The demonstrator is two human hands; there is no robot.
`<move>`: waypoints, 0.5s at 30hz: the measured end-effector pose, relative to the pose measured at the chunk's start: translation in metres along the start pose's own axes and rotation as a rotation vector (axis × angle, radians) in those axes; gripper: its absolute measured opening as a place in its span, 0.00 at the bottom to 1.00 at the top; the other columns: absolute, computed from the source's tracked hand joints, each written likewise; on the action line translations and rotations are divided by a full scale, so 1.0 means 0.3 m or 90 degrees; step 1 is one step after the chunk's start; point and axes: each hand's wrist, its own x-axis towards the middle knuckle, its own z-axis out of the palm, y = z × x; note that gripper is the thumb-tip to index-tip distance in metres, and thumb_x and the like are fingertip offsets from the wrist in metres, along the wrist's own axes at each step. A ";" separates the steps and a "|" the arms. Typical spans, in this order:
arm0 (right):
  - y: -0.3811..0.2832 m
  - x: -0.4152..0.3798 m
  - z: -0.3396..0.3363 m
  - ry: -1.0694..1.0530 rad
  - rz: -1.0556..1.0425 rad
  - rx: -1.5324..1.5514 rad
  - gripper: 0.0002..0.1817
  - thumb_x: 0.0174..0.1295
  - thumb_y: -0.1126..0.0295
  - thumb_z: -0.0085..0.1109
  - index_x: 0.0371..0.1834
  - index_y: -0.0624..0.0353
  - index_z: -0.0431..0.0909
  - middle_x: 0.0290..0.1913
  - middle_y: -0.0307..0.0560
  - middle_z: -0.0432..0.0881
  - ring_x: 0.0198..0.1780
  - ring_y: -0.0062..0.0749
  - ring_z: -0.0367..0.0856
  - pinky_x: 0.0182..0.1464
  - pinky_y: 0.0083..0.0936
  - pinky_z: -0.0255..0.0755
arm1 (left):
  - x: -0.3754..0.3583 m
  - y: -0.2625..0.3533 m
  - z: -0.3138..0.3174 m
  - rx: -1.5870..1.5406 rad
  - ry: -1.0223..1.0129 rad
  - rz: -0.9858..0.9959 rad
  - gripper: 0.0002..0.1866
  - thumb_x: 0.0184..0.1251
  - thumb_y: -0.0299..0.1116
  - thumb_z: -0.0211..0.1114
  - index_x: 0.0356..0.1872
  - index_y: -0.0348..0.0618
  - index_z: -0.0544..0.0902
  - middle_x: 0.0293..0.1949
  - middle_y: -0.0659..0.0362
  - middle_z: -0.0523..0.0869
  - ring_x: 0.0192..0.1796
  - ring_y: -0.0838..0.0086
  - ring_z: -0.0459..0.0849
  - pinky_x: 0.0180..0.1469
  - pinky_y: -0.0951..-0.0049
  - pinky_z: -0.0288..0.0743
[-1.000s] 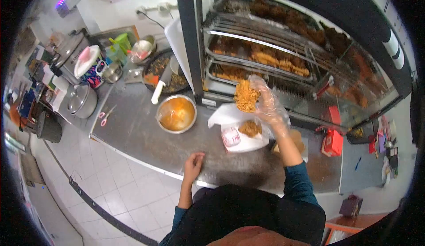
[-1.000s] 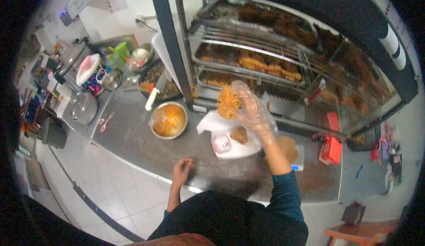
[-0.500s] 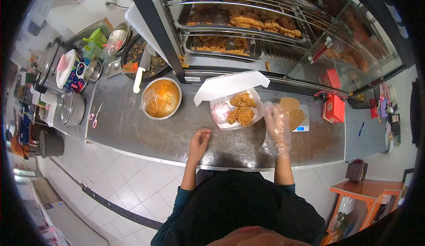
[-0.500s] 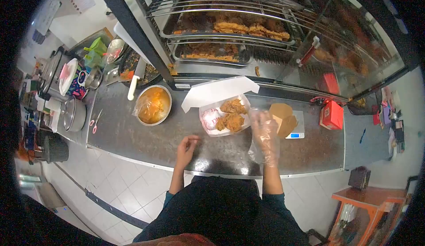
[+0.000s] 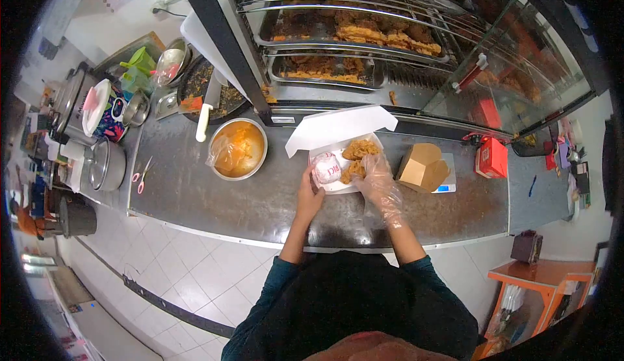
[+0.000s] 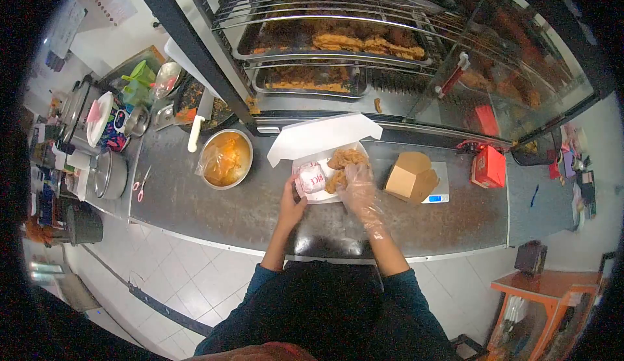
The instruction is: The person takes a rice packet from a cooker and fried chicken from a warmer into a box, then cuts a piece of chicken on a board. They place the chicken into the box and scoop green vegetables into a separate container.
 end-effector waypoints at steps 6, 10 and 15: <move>-0.044 -0.039 -0.112 0.031 -0.026 0.095 0.14 0.48 0.63 0.56 0.33 0.61 0.72 0.37 0.54 0.71 0.42 0.46 0.71 0.47 0.37 0.63 | 0.006 -0.034 -0.048 -0.047 -0.058 0.006 0.32 0.43 0.12 0.48 0.56 0.40 0.58 0.52 0.53 0.65 0.55 0.69 0.66 0.55 0.72 0.62; -0.057 -0.018 -0.154 0.159 0.076 0.233 0.12 0.54 0.63 0.49 0.32 0.61 0.74 0.36 0.55 0.72 0.41 0.46 0.71 0.45 0.35 0.65 | 0.002 -0.067 -0.119 -0.044 -0.098 -0.003 0.32 0.45 0.12 0.50 0.56 0.41 0.59 0.54 0.55 0.64 0.56 0.69 0.64 0.55 0.73 0.61; 0.013 0.076 0.032 0.025 -0.041 0.065 0.16 0.57 0.61 0.43 0.39 0.64 0.71 0.40 0.57 0.71 0.44 0.48 0.70 0.49 0.34 0.63 | 0.001 0.007 -0.149 -0.037 -0.083 -0.052 0.32 0.46 0.15 0.54 0.58 0.45 0.61 0.56 0.57 0.64 0.56 0.69 0.65 0.51 0.75 0.62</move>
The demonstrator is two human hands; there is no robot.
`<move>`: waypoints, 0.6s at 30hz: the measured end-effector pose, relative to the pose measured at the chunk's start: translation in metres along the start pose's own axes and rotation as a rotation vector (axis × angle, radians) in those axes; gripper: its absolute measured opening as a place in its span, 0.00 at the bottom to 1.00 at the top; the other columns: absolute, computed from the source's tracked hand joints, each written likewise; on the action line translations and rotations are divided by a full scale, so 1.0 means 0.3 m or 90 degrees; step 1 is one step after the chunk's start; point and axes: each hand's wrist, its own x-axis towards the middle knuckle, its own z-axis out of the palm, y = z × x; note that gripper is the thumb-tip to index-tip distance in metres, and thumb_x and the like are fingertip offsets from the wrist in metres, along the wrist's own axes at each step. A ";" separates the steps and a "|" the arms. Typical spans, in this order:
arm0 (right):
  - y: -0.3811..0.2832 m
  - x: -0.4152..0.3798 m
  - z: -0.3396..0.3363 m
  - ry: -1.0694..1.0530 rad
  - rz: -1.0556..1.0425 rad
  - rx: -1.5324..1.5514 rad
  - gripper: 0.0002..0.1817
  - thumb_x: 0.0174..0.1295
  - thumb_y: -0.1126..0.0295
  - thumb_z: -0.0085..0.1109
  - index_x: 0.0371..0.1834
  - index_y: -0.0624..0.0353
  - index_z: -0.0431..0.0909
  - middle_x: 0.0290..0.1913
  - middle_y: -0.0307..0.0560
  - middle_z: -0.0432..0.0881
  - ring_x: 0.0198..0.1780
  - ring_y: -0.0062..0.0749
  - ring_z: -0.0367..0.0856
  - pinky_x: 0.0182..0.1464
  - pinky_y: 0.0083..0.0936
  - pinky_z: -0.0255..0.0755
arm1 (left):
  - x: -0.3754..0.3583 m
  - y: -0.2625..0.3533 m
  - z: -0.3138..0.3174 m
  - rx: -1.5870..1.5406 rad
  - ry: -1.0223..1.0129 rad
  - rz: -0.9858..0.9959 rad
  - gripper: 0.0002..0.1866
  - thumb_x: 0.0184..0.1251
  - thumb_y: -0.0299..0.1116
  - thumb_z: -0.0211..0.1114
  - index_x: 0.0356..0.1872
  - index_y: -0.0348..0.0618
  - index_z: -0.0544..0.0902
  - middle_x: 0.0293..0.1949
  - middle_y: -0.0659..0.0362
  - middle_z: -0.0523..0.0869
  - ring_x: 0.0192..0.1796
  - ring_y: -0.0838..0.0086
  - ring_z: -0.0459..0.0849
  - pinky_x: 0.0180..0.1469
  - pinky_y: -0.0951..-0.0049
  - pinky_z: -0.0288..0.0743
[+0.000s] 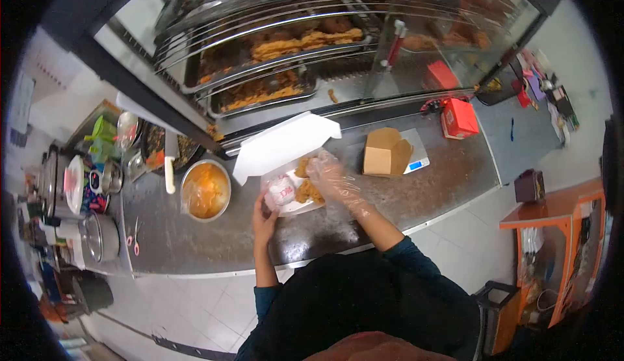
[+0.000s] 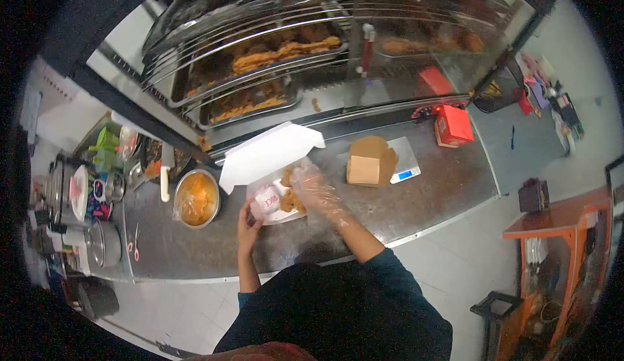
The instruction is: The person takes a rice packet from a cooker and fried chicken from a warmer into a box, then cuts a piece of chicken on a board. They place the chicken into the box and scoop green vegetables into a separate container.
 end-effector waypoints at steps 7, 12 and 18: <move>0.026 -0.246 -0.190 0.422 -0.099 -0.032 0.11 0.51 0.66 0.54 0.32 0.62 0.68 0.41 0.55 0.71 0.41 0.44 0.70 0.46 0.34 0.64 | 0.040 0.022 -0.033 0.020 0.028 -0.018 0.32 0.47 0.15 0.57 0.57 0.41 0.62 0.54 0.54 0.66 0.53 0.71 0.68 0.49 0.76 0.66; 0.293 -0.377 -0.261 0.852 0.393 0.148 0.11 0.51 0.66 0.54 0.31 0.63 0.71 0.29 0.50 0.72 0.33 0.40 0.70 0.37 0.31 0.65 | 0.028 0.033 0.027 0.310 0.190 0.177 0.20 0.53 0.26 0.57 0.50 0.40 0.68 0.48 0.51 0.70 0.48 0.68 0.69 0.45 0.72 0.65; 0.551 -0.532 -0.307 0.534 0.326 -0.032 0.09 0.53 0.69 0.48 0.32 0.61 0.74 0.33 0.53 0.75 0.35 0.43 0.74 0.36 0.34 0.67 | -0.024 0.203 0.369 0.236 0.017 0.235 0.07 0.59 0.30 0.54 0.35 0.38 0.75 0.30 0.57 0.76 0.33 0.73 0.75 0.36 0.74 0.67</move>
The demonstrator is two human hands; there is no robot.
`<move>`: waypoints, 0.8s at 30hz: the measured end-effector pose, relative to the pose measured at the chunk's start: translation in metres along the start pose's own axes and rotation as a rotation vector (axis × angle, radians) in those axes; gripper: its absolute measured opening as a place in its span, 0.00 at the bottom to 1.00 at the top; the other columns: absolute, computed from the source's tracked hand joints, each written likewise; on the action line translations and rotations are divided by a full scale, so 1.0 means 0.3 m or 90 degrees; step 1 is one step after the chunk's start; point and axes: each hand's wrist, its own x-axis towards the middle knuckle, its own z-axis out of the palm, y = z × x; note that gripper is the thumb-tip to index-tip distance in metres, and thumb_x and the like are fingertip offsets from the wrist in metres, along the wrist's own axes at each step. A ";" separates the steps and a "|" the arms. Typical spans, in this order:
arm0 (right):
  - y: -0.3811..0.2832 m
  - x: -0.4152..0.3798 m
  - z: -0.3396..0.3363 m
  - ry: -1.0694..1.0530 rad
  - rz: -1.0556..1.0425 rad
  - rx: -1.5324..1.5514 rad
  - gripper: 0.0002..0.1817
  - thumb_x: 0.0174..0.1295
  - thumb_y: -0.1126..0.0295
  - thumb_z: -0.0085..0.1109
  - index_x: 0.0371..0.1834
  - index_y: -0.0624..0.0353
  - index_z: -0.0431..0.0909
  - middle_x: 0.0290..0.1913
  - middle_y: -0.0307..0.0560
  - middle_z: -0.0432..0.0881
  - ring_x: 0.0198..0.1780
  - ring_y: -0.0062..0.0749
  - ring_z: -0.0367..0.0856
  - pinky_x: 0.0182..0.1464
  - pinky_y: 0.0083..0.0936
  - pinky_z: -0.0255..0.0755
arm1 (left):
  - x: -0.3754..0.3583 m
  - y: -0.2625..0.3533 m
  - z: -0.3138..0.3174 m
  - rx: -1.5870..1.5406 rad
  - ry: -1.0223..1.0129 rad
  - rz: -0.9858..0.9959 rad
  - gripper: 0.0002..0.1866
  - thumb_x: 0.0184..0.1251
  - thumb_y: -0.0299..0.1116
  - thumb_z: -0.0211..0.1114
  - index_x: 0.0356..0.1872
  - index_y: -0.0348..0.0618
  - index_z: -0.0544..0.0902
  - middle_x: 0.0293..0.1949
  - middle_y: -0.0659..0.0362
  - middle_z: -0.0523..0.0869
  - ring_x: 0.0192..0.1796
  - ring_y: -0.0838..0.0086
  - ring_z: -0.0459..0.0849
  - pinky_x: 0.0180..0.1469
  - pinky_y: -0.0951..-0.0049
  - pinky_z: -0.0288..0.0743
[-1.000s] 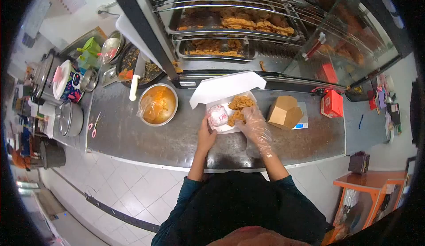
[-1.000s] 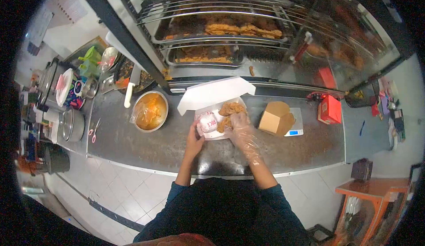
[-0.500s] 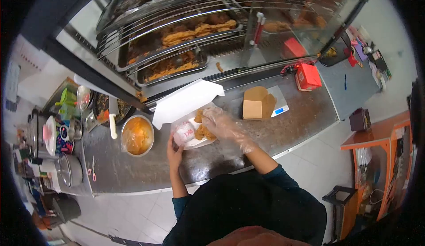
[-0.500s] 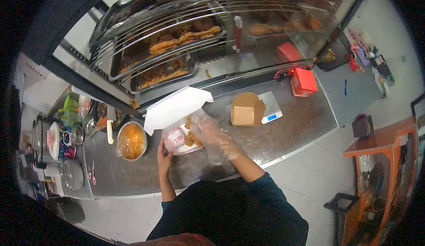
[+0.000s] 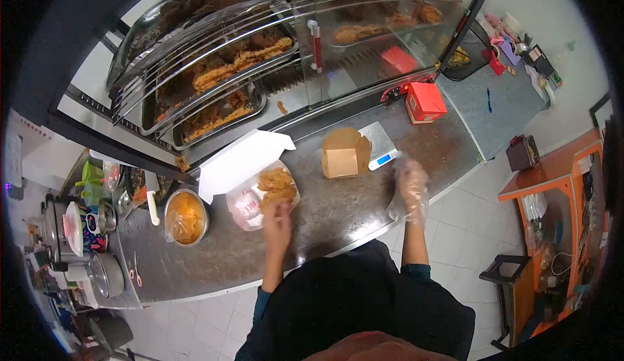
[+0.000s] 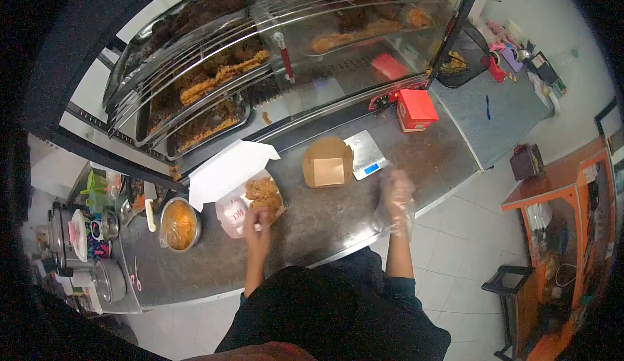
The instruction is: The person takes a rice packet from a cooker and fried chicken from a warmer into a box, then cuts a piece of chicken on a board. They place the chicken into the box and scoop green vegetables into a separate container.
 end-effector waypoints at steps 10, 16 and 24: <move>-0.015 -0.069 0.088 -0.469 -0.116 -0.206 0.21 0.53 0.66 0.40 0.52 0.60 0.63 0.28 0.61 0.75 0.29 0.53 0.76 0.33 0.45 0.69 | -0.128 0.124 0.262 -0.054 -0.250 0.004 0.07 0.58 0.29 0.53 0.35 0.41 0.76 0.34 0.54 0.78 0.36 0.61 0.76 0.36 0.71 0.69; 0.065 -0.055 0.096 -0.449 -0.259 -0.222 0.21 0.51 0.64 0.43 0.44 0.68 0.66 0.26 0.63 0.75 0.29 0.52 0.76 0.34 0.43 0.70 | -0.197 0.039 0.234 -0.117 -0.118 -0.115 0.08 0.59 0.30 0.53 0.37 0.40 0.76 0.34 0.57 0.78 0.34 0.74 0.76 0.34 0.78 0.69; -0.180 0.136 -0.066 -0.569 -0.120 -0.239 0.18 0.49 0.62 0.43 0.43 0.51 0.72 0.40 0.58 0.75 0.44 0.51 0.73 0.47 0.41 0.66 | -0.223 0.084 0.157 -0.151 -0.002 -0.148 0.09 0.60 0.31 0.54 0.38 0.39 0.76 0.35 0.57 0.79 0.35 0.76 0.77 0.37 0.79 0.70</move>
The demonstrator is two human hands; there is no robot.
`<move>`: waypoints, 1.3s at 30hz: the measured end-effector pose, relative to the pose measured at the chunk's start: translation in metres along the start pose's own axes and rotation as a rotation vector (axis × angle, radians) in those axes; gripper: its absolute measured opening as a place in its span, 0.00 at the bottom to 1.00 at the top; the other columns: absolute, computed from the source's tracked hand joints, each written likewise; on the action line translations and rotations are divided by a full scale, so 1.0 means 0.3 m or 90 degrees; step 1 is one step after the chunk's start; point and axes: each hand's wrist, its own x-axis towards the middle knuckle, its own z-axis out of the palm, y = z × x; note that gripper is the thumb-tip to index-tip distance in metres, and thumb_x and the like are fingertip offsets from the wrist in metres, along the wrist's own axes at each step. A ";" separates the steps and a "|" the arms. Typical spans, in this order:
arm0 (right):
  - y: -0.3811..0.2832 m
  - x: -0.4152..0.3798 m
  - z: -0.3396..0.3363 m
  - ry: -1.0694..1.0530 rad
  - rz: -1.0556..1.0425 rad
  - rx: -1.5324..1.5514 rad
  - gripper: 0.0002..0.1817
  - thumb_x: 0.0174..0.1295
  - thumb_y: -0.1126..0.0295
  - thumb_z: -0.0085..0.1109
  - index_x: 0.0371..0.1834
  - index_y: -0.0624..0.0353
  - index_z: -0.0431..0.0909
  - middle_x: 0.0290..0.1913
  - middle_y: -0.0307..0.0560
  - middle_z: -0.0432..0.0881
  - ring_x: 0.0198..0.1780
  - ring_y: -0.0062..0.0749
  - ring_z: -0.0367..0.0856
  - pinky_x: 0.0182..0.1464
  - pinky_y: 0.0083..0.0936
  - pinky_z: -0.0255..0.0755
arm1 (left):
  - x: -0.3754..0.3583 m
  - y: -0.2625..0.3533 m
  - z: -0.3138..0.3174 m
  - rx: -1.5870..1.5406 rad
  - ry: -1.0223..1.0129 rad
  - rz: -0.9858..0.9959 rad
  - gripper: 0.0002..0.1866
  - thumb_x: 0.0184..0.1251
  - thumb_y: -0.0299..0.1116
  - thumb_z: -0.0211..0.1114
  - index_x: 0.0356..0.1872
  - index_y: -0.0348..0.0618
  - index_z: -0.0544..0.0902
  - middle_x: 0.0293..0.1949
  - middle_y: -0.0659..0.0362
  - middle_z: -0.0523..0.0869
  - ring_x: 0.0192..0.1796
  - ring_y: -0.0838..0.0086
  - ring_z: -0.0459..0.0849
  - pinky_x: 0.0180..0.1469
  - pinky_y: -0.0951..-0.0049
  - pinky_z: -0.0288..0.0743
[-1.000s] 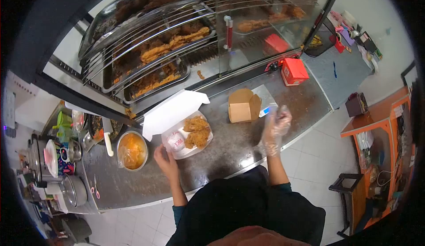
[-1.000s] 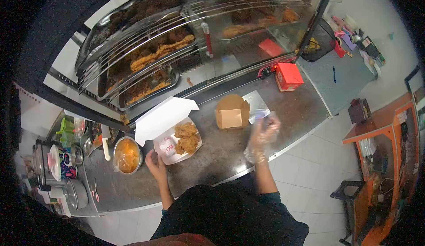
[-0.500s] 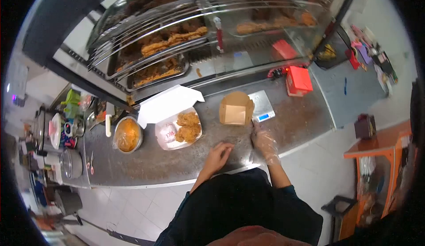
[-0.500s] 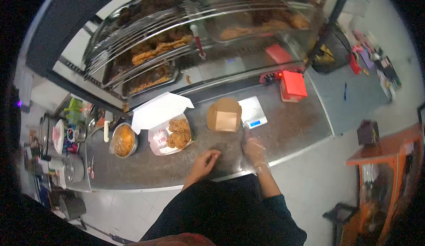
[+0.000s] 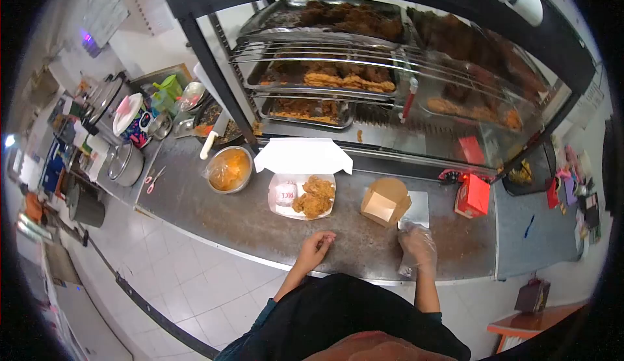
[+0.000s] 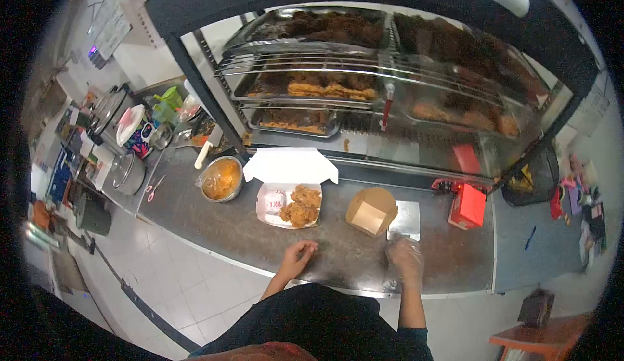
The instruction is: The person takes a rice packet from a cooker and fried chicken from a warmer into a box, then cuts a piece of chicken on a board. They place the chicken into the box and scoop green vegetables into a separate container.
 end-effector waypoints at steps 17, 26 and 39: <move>-0.498 0.130 -0.429 0.410 -0.086 0.259 0.18 0.56 0.60 0.45 0.50 0.50 0.69 0.37 0.53 0.76 0.39 0.46 0.74 0.41 0.38 0.67 | -0.126 -0.069 -0.319 0.052 0.211 -0.081 0.08 0.59 0.28 0.54 0.36 0.35 0.76 0.32 0.55 0.80 0.36 0.74 0.78 0.40 0.78 0.70; -0.507 0.175 -0.423 0.429 -0.106 0.261 0.19 0.56 0.55 0.42 0.46 0.54 0.70 0.38 0.55 0.75 0.44 0.48 0.72 0.46 0.38 0.65 | -0.098 -0.088 -0.370 0.116 0.232 -0.058 0.08 0.58 0.29 0.55 0.35 0.36 0.77 0.30 0.56 0.81 0.33 0.76 0.78 0.38 0.78 0.69; -0.926 0.297 -0.580 0.710 -0.546 -0.092 0.18 0.49 0.68 0.50 0.46 0.55 0.68 0.47 0.49 0.68 0.49 0.40 0.68 0.52 0.33 0.62 | -0.138 -0.190 -0.631 0.160 0.255 -0.075 0.08 0.58 0.30 0.54 0.34 0.37 0.77 0.32 0.52 0.80 0.35 0.68 0.79 0.39 0.74 0.69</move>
